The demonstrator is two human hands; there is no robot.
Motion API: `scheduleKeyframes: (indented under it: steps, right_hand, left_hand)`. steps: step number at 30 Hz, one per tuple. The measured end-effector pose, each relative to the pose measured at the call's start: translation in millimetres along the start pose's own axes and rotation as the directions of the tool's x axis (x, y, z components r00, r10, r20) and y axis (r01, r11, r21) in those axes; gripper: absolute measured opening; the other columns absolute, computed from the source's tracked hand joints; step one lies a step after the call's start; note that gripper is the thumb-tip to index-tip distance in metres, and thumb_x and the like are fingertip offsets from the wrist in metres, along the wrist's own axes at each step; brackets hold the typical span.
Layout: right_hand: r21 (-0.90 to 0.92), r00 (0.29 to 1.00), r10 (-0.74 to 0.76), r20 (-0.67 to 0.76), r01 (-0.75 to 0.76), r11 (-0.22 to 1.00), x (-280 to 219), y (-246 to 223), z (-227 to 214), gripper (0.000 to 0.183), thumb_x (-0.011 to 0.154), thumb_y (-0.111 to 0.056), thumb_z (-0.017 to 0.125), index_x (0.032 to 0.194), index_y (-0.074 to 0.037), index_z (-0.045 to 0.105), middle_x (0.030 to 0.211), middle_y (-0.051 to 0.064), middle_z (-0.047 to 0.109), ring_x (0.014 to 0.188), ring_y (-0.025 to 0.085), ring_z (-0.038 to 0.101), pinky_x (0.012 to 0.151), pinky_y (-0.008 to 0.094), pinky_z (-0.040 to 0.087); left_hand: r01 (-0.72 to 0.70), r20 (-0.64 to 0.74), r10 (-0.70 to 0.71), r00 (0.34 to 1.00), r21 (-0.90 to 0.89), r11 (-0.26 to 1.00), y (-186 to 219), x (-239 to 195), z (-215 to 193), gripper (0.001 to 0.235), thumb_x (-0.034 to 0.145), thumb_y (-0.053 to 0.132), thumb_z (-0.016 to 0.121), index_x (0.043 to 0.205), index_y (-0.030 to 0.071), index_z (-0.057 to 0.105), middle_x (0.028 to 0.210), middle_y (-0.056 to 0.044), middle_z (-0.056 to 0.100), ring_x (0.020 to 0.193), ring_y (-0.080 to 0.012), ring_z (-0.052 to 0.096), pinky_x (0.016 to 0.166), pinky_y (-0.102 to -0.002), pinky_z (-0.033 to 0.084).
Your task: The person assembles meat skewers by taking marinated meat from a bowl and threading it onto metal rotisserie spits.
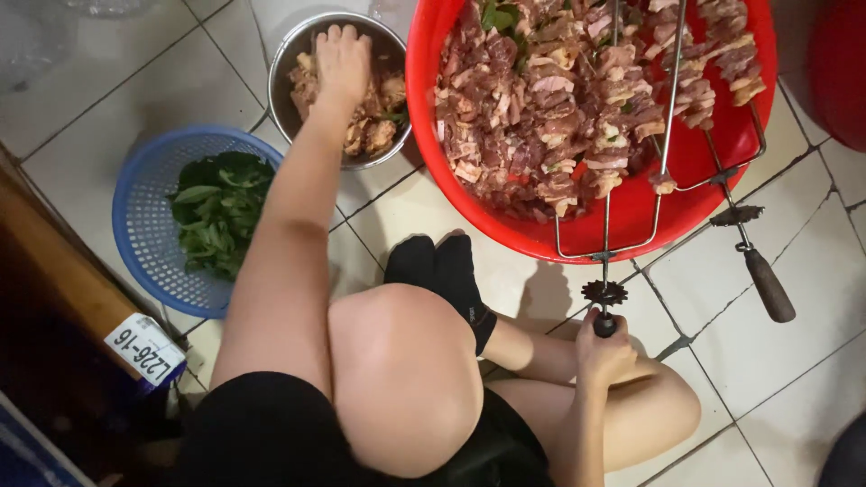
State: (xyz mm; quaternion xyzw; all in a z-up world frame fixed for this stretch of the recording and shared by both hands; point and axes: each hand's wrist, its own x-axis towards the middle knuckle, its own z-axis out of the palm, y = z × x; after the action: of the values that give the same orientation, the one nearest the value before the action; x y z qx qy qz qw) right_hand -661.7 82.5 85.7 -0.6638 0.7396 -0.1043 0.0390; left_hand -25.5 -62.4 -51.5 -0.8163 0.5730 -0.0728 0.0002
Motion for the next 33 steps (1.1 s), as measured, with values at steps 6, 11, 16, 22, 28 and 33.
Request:
scheduleKeyframes:
  steps: [6,11,16,22,28,33]
  right_hand:
    - [-0.043,1.0,0.021,0.002,-0.021,0.999,0,3,3,0.035,0.094,-0.041,0.075,0.09,-0.006,0.072,0.072,0.018,0.071,0.067,0.041,0.07,0.067,0.05,0.055]
    - [-0.031,1.0,0.026,-0.002,-0.026,0.999,0,3,5,0.036,0.095,-0.042,0.075,0.091,-0.007,0.071,0.075,0.018,0.071,0.071,0.041,0.071,0.069,0.05,0.056]
    - [-0.041,0.997,0.072,0.03,-0.07,0.997,0,0,3,0.037,0.093,-0.045,0.074,0.091,-0.008,0.071,0.075,0.018,0.072,0.071,0.042,0.071,0.067,0.051,0.056]
    - [-0.052,0.995,0.095,0.041,-0.093,0.994,2,2,6,0.037,0.093,-0.048,0.072,0.09,-0.011,0.073,0.075,0.019,0.072,0.073,0.043,0.071,0.069,0.052,0.056]
    - [-0.001,0.991,0.102,0.082,-0.102,0.995,2,-7,-5,0.037,0.093,-0.048,0.07,0.092,-0.011,0.073,0.077,0.02,0.073,0.072,0.042,0.073,0.07,0.051,0.057]
    - [-0.031,0.995,0.083,0.048,-0.081,0.996,3,-3,0,0.035,0.091,-0.046,0.073,0.091,-0.011,0.074,0.076,0.02,0.073,0.072,0.043,0.072,0.069,0.051,0.056]
  left_hand:
    - [0.058,0.111,-0.024,0.994,-0.316,0.947,-22,1,-28,0.018,0.082,0.021,0.081,0.094,0.007,0.076,0.102,-0.015,0.072,0.097,-0.0321,0.068,0.08,-0.046,0.055]
    - [0.241,0.25,0.032,0.968,-0.956,0.168,-48,-7,-81,0.018,0.099,0.021,0.077,0.099,0.005,0.068,0.099,-0.012,0.072,0.091,-0.024,0.068,0.079,-0.037,0.055]
    - [0.303,0.293,0.081,0.953,-0.893,-0.332,-8,9,-169,0.012,0.104,0.02,0.068,0.108,0.009,0.065,0.106,-0.009,0.076,0.096,-0.0222,0.076,0.082,-0.034,0.063]
    - [0.154,-0.016,0.279,0.96,-0.803,-0.576,58,58,-149,0.011,0.108,0.005,0.063,0.119,0.003,0.066,0.118,-0.01,0.072,0.11,-0.0227,0.072,0.1,-0.041,0.06]
    - [0.261,0.113,0.299,0.948,-0.813,-0.52,68,37,-203,0.011,0.105,-0.003,0.067,0.114,0.004,0.07,0.106,-0.006,0.073,0.096,-0.0183,0.071,0.085,-0.034,0.058]
    - [0.093,0.309,0.427,0.85,-0.885,0.456,-14,13,-197,0.014,0.104,0.012,0.074,0.103,-0.002,0.068,0.084,-0.007,0.069,0.075,-0.0226,0.064,0.062,-0.038,0.052]
